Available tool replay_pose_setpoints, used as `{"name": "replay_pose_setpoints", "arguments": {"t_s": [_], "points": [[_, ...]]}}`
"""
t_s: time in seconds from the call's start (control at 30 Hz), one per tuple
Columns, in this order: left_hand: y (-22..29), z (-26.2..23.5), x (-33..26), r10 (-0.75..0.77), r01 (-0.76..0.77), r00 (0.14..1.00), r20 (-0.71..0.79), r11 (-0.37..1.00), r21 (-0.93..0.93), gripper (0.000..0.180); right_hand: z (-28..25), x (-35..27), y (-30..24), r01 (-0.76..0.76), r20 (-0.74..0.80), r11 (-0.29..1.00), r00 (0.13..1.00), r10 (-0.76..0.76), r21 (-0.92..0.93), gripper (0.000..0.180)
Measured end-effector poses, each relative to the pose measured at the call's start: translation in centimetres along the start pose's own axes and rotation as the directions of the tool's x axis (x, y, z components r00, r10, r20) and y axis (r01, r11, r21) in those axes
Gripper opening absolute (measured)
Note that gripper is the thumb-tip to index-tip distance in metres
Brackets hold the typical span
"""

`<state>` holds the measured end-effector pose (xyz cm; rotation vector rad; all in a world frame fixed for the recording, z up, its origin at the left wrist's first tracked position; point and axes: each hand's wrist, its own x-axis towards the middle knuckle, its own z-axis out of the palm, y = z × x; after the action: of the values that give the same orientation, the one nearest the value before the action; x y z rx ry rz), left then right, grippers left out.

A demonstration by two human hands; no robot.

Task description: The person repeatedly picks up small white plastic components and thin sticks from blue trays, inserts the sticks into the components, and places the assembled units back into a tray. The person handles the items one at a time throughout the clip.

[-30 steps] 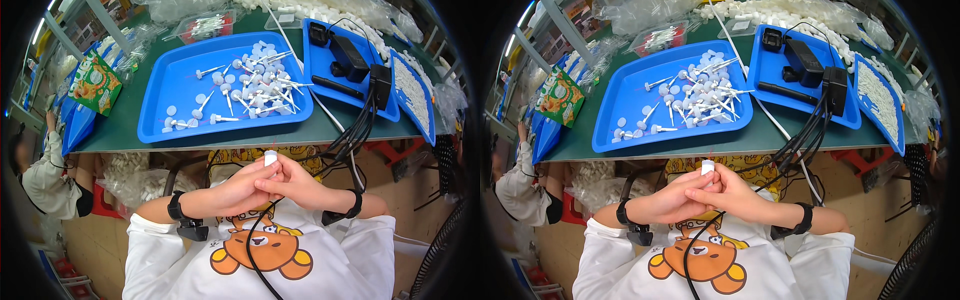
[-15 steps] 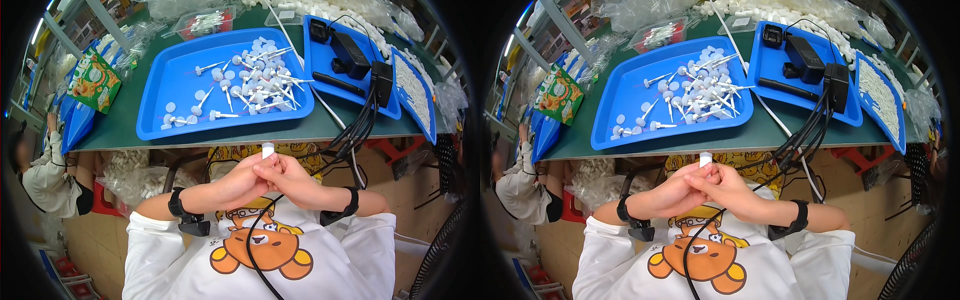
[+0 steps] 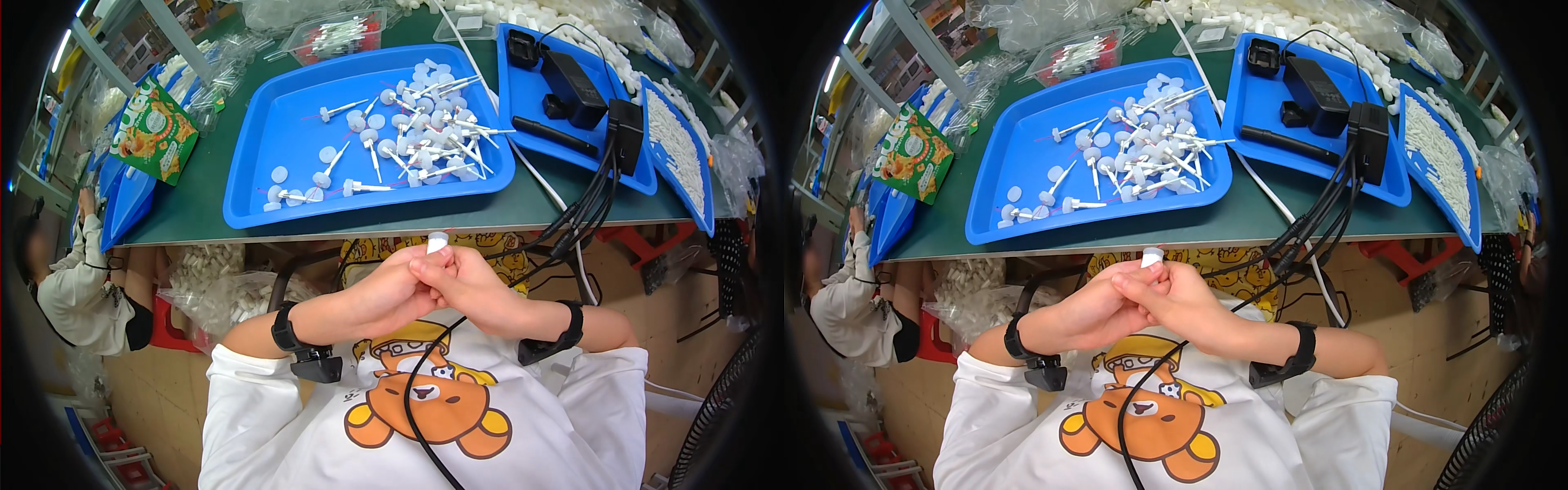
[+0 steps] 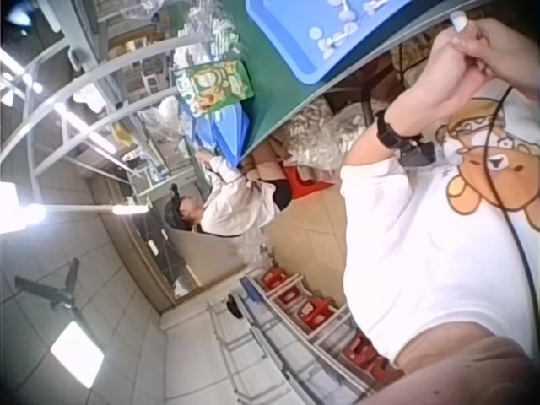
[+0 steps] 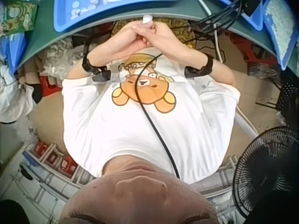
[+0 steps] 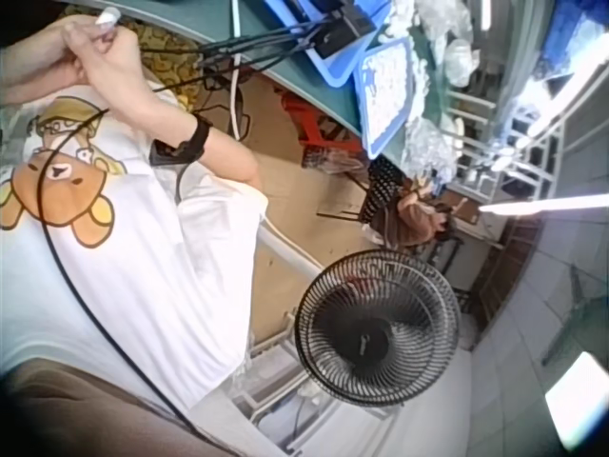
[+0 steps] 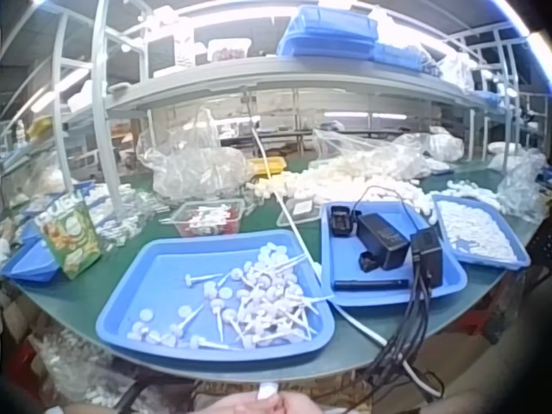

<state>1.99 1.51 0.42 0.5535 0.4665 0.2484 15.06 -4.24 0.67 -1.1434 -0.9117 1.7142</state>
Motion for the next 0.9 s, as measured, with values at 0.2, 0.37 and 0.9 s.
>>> {"name": "replay_pose_setpoints", "arguments": {"t_s": [0.2, 0.37, 0.9], "points": [[-0.1, -0.1, 0.4, 0.026, -0.026, 0.999, 0.037, 1.0, 0.0, 0.02, -1.1, 0.5, 0.0, -0.071, 0.042, 0.997, 0.996, 0.072, -0.028, 0.031], [-0.7, -0.3, 0.7, 0.074, -0.075, 0.996, 0.05, 0.997, 0.017, 0.021, -1.7, 0.8, -0.2, -0.072, 0.054, 0.992, 0.996, 0.078, -0.102, 0.037], [-0.7, -1.1, 1.0, 0.052, -0.057, 0.998, 0.047, 0.992, 0.115, 0.021, -1.5, 1.1, 0.0, -0.046, 0.032, 0.991, 0.998, 0.05, -0.129, 0.032]]}}
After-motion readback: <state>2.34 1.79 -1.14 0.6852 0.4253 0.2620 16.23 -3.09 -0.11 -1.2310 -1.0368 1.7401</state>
